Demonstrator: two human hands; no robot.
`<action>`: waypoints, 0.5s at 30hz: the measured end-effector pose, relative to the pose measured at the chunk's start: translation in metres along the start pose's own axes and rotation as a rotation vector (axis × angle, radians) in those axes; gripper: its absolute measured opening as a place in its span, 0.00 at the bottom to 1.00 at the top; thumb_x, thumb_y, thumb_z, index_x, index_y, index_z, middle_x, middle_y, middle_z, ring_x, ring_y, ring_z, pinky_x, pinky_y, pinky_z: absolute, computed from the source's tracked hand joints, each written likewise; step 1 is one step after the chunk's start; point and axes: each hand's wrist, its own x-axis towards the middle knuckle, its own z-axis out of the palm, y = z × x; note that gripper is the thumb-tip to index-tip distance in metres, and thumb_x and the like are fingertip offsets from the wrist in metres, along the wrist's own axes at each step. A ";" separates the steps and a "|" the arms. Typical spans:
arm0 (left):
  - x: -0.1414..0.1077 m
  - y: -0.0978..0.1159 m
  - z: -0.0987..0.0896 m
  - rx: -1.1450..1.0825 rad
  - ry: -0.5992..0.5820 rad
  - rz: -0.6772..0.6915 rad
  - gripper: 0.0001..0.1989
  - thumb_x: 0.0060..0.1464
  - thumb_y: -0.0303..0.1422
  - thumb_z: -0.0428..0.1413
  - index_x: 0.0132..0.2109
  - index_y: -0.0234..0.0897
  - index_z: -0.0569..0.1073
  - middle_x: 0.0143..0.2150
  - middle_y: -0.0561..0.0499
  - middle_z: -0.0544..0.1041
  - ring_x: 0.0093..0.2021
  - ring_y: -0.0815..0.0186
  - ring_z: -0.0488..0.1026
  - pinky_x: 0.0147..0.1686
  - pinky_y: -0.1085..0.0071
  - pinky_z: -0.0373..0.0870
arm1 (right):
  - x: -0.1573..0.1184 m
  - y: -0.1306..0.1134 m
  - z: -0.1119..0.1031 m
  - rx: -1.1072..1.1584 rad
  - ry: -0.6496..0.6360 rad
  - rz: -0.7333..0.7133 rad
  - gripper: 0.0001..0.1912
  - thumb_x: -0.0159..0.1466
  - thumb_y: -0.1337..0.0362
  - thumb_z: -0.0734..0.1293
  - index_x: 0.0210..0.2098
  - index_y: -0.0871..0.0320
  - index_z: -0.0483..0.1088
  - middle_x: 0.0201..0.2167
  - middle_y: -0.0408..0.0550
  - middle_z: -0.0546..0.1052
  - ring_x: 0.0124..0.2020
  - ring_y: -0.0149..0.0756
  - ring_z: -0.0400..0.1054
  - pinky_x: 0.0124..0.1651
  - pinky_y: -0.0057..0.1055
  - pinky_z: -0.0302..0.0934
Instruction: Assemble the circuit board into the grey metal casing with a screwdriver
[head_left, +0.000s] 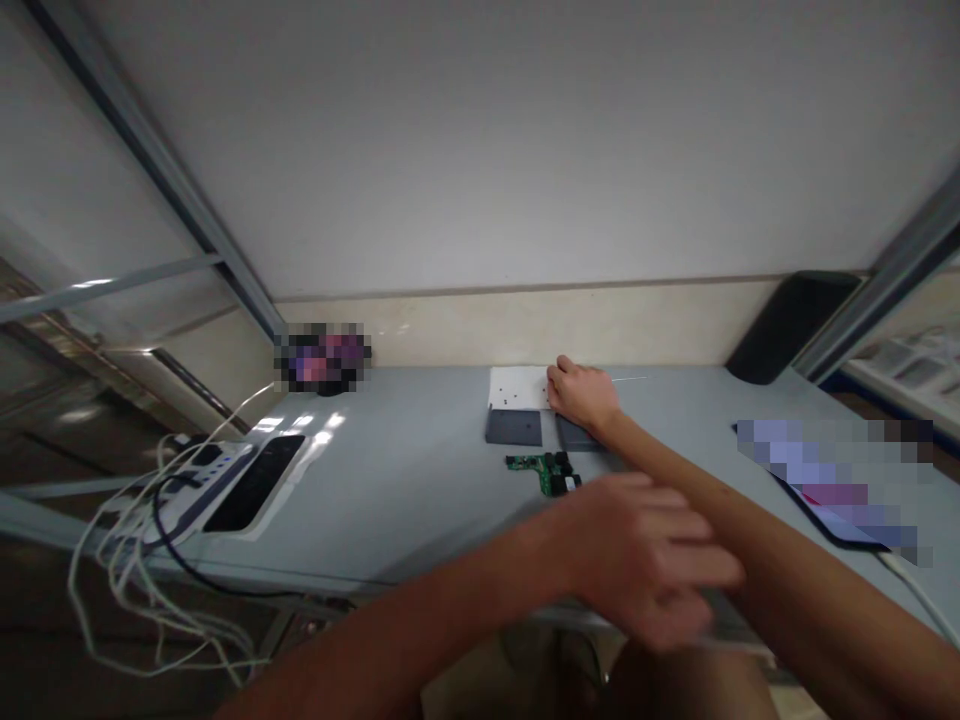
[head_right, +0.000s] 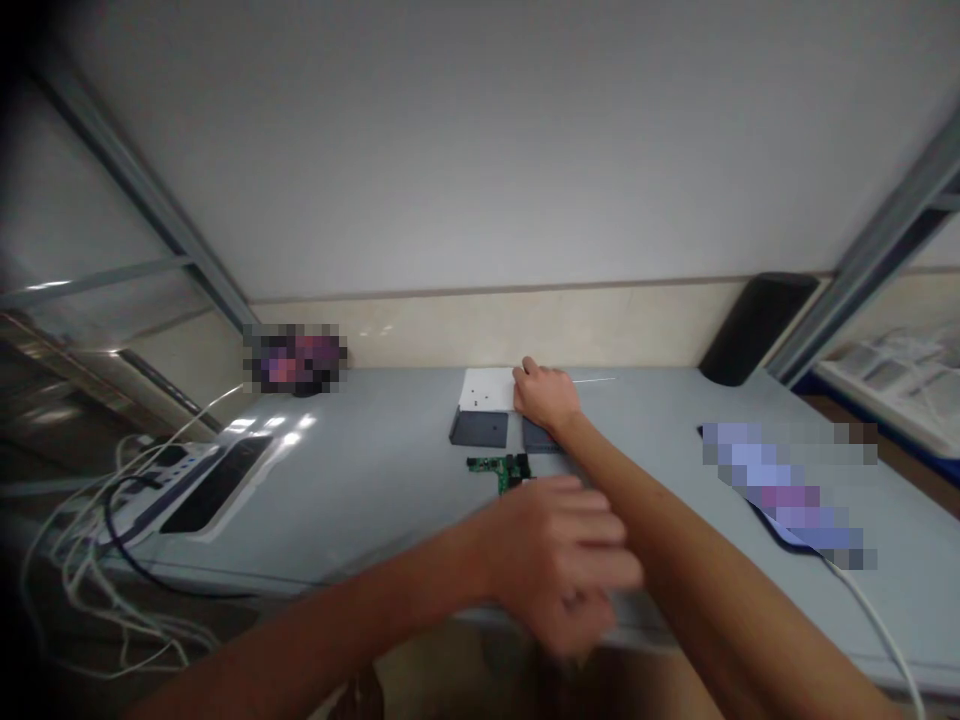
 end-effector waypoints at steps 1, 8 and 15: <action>-0.011 -0.013 0.001 -0.023 0.020 -0.020 0.03 0.61 0.31 0.58 0.37 0.40 0.76 0.36 0.48 0.77 0.39 0.61 0.75 0.41 0.64 0.74 | -0.002 0.004 -0.001 0.004 0.016 0.018 0.22 0.78 0.62 0.53 0.51 0.60 0.77 0.53 0.59 0.79 0.44 0.47 0.80 0.37 0.36 0.59; -0.118 -0.096 -0.006 0.014 0.165 -0.490 0.12 0.57 0.21 0.52 0.44 0.38 0.75 0.44 0.44 0.77 0.46 0.56 0.74 0.48 0.58 0.73 | -0.017 0.051 -0.019 0.115 0.058 -0.069 0.17 0.74 0.59 0.60 0.47 0.53 0.81 0.51 0.50 0.82 0.40 0.43 0.77 0.35 0.35 0.51; -0.152 -0.115 -0.015 -0.106 0.105 -0.652 0.19 0.64 0.25 0.55 0.60 0.43 0.74 0.67 0.41 0.72 0.68 0.51 0.69 0.69 0.47 0.68 | -0.048 0.064 -0.016 0.266 0.055 -0.159 0.16 0.70 0.64 0.61 0.46 0.51 0.82 0.51 0.46 0.83 0.37 0.39 0.76 0.37 0.35 0.56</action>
